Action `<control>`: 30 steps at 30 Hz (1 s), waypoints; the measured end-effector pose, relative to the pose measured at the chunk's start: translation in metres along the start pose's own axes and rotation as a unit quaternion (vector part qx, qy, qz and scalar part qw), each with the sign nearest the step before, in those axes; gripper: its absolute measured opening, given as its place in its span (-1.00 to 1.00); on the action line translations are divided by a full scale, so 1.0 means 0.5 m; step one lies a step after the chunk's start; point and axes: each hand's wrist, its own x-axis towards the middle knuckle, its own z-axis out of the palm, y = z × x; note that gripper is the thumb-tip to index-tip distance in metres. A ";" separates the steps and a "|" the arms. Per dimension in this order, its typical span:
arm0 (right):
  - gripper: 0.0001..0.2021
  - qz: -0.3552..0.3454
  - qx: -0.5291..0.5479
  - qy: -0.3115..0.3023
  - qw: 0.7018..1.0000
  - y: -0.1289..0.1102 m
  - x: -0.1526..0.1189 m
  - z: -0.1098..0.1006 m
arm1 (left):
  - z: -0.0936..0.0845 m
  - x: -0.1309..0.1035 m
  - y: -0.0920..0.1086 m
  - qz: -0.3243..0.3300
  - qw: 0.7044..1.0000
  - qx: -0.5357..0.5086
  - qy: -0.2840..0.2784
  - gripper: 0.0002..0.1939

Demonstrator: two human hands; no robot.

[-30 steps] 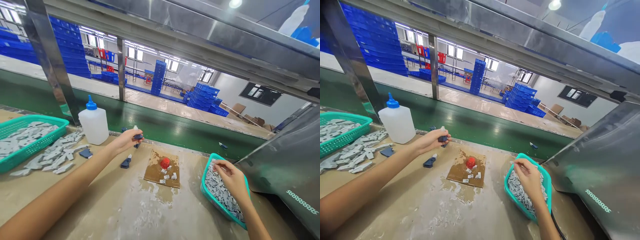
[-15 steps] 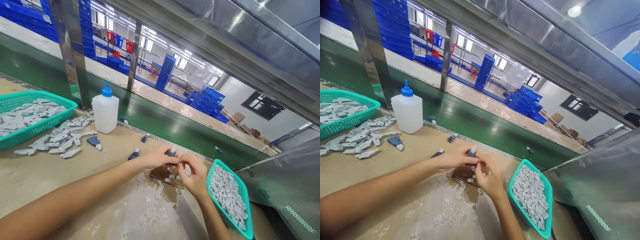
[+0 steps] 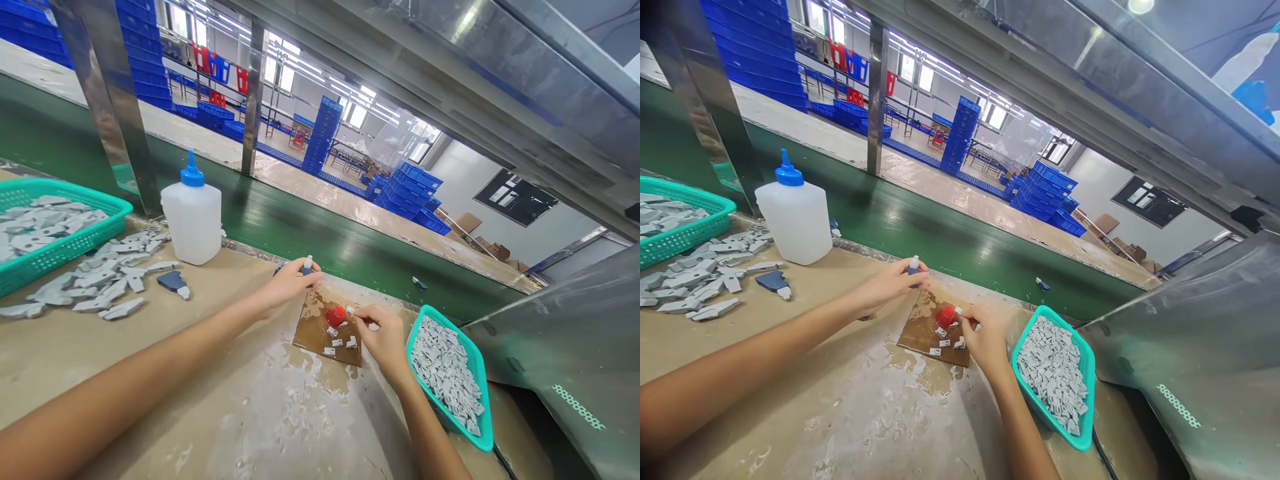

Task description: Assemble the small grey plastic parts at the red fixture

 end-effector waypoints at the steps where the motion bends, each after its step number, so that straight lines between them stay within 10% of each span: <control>1: -0.86 0.008 0.006 -0.010 1.000 0.006 -0.001 0.001 | -0.004 0.002 0.001 -0.029 0.999 -0.036 0.012 -0.85; 13: -0.84 0.010 0.031 -0.036 0.999 0.025 -0.013 0.025 | -0.004 -0.006 0.004 -0.052 0.998 -0.024 -0.020 -0.76; 30: -0.93 0.034 0.176 0.094 0.979 -0.029 0.002 0.010 | 0.020 -0.018 -0.004 -0.015 0.991 0.064 -0.113 -0.77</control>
